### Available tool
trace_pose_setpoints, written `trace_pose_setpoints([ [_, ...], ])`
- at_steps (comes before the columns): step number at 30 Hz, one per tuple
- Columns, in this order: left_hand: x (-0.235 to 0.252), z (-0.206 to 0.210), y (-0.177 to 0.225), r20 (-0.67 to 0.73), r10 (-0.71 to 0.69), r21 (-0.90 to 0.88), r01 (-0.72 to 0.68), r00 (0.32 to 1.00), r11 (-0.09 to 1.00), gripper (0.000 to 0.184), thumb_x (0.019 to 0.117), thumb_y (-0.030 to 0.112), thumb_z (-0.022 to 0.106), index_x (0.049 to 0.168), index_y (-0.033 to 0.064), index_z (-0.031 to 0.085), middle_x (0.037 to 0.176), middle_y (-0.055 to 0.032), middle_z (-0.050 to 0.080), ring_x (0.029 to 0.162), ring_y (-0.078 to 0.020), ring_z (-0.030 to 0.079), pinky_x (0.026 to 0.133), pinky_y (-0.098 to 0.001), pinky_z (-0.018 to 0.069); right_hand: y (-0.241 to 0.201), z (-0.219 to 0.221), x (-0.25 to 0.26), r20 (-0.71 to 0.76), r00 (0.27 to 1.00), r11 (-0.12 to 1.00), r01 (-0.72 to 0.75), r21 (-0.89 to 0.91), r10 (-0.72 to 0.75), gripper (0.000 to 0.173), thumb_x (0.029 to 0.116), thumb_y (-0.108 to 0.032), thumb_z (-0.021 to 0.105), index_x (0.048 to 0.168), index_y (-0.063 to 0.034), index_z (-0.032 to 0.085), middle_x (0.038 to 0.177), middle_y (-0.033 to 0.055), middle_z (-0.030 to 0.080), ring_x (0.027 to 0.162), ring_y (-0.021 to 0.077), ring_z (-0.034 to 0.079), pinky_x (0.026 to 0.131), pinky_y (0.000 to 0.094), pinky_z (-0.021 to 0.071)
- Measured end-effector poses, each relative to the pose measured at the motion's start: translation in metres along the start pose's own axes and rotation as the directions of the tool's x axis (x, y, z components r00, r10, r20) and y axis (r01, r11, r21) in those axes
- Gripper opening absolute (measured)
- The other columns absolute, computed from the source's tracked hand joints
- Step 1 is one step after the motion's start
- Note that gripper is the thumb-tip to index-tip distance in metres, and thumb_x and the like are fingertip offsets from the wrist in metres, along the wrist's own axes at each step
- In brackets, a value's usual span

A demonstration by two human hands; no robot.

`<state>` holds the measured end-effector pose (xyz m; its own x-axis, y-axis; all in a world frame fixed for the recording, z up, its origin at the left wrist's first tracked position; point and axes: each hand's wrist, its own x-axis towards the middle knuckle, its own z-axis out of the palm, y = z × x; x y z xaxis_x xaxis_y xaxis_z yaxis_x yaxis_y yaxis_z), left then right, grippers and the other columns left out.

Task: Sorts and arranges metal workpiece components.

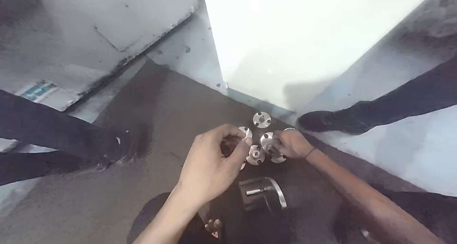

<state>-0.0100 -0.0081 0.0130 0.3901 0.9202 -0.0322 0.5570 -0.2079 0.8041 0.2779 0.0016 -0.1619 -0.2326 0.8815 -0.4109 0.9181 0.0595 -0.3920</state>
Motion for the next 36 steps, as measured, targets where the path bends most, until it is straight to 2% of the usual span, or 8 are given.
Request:
trace_pose_setpoints([
  [5,0.006,0.002,-0.005,0.005,-0.029,-0.02,0.029,1.0,0.999,0.015,0.0965,0.034,0.064,0.1,0.0225,0.074,0.08,0.0119,0.071,0.065,0.0002,0.066,0.055,-0.0195,0.056,-0.003,-0.002,0.017,-0.1,0.995,0.998,-0.021,0.053,0.026,0.028,0.1007,-0.028,0.06,0.098,-0.0024,0.07,0.086,0.0176,0.069,0.085,0.0382,0.069,0.077,0.0608,0.0532],
  [10,0.013,0.003,-0.006,0.023,-0.08,-0.024,0.08,0.997,0.996,0.015,0.0963,0.033,0.065,0.1,0.0216,0.074,0.08,0.0114,0.07,0.067,0.0,0.066,0.057,-0.0203,0.0565,0.004,0.008,0.033,-0.119,0.985,0.985,-0.108,0.137,0.124,0.027,0.1004,-0.025,0.062,0.103,-0.0003,0.07,0.089,0.0204,0.07,0.088,0.0408,0.069,0.081,0.063,0.0527],
  [13,0.018,0.008,-0.007,0.042,-0.079,-0.034,0.08,0.996,0.996,0.017,0.0972,0.033,0.064,0.101,0.0201,0.074,0.08,0.0109,0.07,0.066,0.0,0.065,0.058,-0.0198,0.0557,0.011,0.017,0.041,-0.083,0.981,0.972,-0.158,0.173,0.175,0.029,0.1022,-0.027,0.059,0.109,-0.0008,0.07,0.095,0.0212,0.071,0.096,0.0409,0.069,0.087,0.0631,0.0518],
  [19,0.026,0.017,-0.005,0.073,-0.063,-0.004,0.063,0.995,0.998,0.018,0.0969,0.034,0.063,0.101,0.0199,0.074,0.083,0.0117,0.071,0.07,0.0027,0.065,0.062,-0.0186,0.0555,0.015,0.026,0.053,0.017,0.983,0.98,-0.186,0.075,0.185,0.034,0.1045,-0.028,0.055,0.119,0.0007,0.066,0.11,0.0255,0.07,0.108,0.0443,0.067,0.094,0.063,0.0496],
  [25,0.03,0.02,-0.008,0.065,-0.037,0.011,0.036,0.997,0.999,0.018,0.0974,0.034,0.062,0.1,0.0207,0.074,0.084,0.0123,0.071,0.071,0.0031,0.065,0.062,-0.0176,0.0554,0.006,0.037,0.07,0.106,0.981,0.983,-0.149,-0.11,0.161,0.029,0.1021,-0.021,0.056,0.122,-0.0016,0.064,0.112,0.025,0.069,0.109,0.0448,0.066,0.091,0.063,0.0511],
  [31,0.032,0.021,-0.007,0.054,-0.069,0.041,0.067,0.996,0.997,0.018,0.0968,0.035,0.062,0.099,0.0216,0.074,0.082,0.0131,0.07,0.069,0.0038,0.063,0.06,-0.0172,0.0526,0.005,0.042,0.081,0.138,0.984,0.986,-0.097,-0.137,0.116,0.028,0.1011,-0.019,0.058,0.121,0.0002,0.063,0.11,0.0256,0.068,0.109,0.0453,0.066,0.092,0.0624,0.0509],
  [33,0.035,0.023,-0.007,0.065,-0.074,0.029,0.072,0.995,0.997,0.018,0.0969,0.035,0.062,0.1,0.021,0.074,0.082,0.0125,0.07,0.069,0.0032,0.064,0.06,-0.0179,0.0533,0.007,0.045,0.083,0.155,0.982,0.99,-0.09,-0.11,0.107,0.029,0.0992,-0.016,0.061,0.122,0.002,0.063,0.113,0.0274,0.067,0.111,0.0466,0.064,0.094,0.0639,0.0495],
  [36,0.036,0.026,-0.007,0.085,-0.08,0.006,0.08,0.993,0.997,0.019,0.0968,0.034,0.063,0.101,0.0194,0.074,0.084,0.0111,0.071,0.071,0.0025,0.066,0.063,-0.0184,0.0557,0.006,0.046,0.085,0.166,0.979,0.989,-0.098,-0.108,0.115,0.028,0.1013,-0.016,0.057,0.121,0.0025,0.063,0.114,0.0276,0.067,0.112,0.0468,0.064,0.094,0.0635,0.0499],
])
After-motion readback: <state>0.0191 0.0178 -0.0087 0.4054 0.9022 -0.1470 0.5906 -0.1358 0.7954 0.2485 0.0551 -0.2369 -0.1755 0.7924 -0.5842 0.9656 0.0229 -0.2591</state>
